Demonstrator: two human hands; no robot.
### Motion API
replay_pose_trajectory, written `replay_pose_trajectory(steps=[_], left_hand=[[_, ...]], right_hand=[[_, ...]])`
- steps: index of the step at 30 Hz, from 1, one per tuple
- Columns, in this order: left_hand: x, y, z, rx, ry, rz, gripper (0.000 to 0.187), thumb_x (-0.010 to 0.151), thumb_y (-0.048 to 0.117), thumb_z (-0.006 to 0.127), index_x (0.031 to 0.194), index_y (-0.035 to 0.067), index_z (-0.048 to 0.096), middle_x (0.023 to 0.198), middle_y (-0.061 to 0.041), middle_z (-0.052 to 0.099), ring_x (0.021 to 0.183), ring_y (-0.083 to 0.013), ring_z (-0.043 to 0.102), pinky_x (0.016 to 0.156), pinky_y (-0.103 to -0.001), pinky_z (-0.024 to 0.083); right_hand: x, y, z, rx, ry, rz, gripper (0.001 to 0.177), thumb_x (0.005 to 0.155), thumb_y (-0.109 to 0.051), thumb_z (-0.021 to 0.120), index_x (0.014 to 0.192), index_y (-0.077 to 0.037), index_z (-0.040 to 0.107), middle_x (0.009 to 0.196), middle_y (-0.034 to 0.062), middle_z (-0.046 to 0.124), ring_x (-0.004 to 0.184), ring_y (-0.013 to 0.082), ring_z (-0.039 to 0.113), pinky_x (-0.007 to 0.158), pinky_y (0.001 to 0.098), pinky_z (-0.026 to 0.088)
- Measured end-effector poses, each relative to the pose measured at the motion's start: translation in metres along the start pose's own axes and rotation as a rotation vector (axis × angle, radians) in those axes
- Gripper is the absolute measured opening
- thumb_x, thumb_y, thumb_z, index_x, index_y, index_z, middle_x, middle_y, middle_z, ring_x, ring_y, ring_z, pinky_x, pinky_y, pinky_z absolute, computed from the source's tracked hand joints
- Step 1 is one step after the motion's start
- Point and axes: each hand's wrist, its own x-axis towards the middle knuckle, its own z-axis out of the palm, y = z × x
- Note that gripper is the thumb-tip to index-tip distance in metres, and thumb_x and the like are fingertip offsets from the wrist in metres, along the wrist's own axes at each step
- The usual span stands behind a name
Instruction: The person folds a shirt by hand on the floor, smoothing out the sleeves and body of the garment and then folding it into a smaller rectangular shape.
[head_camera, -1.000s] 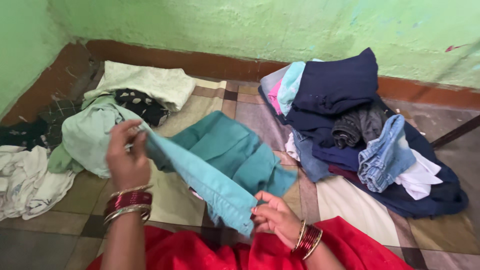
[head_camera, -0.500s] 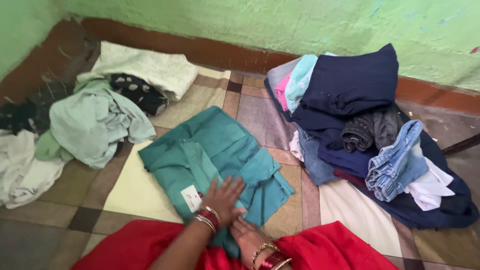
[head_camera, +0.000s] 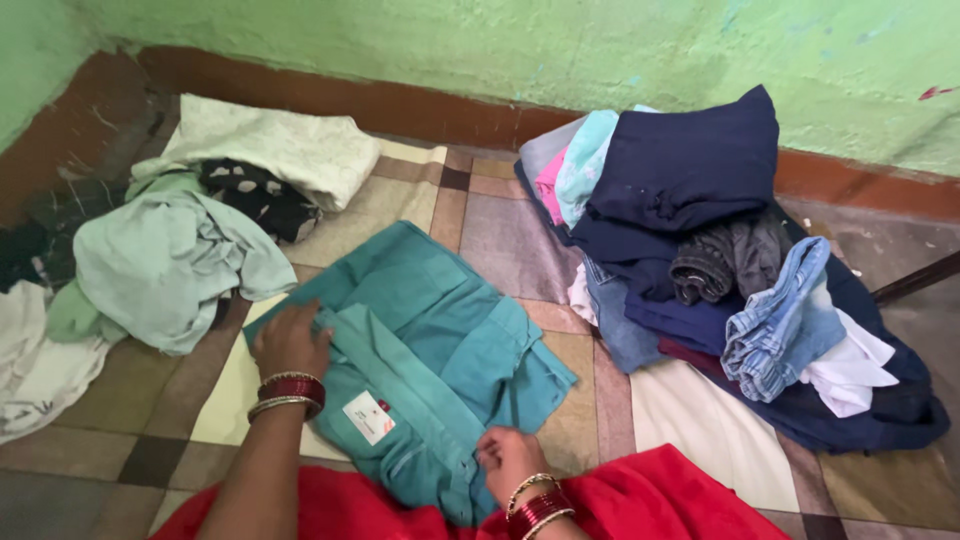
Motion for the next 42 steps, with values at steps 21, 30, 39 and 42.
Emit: replay_pose_trajectory(steps=[21,30,39,42], left_hand=[[0.016,0.034,-0.069,-0.732,-0.100,-0.015,0.023,0.084,0.018,0.081,0.099,0.011,0.065,0.095,-0.008,0.072,0.087,-0.0202,0.068,0.078,-0.035,0.053],[-0.028,0.055,-0.157,-1.330,-0.237,0.089,0.030,0.090,0.007,0.073,0.120,0.006,0.076,0.113,-0.003,0.076,0.099,-0.0074,0.068,0.090,-0.024,0.055],[-0.028,0.101,-0.156,-0.560,-0.022,0.150,0.025,0.077,0.012,0.085,0.102,0.012,0.081,0.095,-0.010,0.072,0.089,-0.0251,0.071,0.080,-0.035,0.054],[-0.013,0.091,-0.148,-0.703,0.162,0.510,0.024,0.070,0.011,0.085,0.091,0.006,0.074,0.103,-0.013,0.062,0.099,-0.0254,0.063,0.086,-0.034,0.051]], right_hand=[[0.033,0.002,-0.050,0.814,0.152,0.125,0.059,0.074,0.005,0.079,0.123,-0.010,0.051,0.076,0.0029,0.066,0.067,0.0140,0.064,0.058,0.0293,0.049],[-0.022,-0.042,-0.197,0.637,0.213,-0.229,0.032,0.087,0.009,0.067,0.118,0.003,0.068,0.112,0.0093,0.073,0.097,0.0129,0.070,0.087,0.0255,0.053],[-0.003,-0.046,-0.180,0.713,0.216,-0.245,0.028,0.079,0.013,0.071,0.106,0.005,0.075,0.110,0.0056,0.071,0.103,0.0156,0.071,0.093,0.0290,0.057],[0.008,-0.041,-0.182,0.523,0.235,-0.230,0.022,0.079,0.009,0.074,0.101,0.004,0.076,0.103,0.0065,0.073,0.095,0.0164,0.071,0.087,0.0279,0.057]])
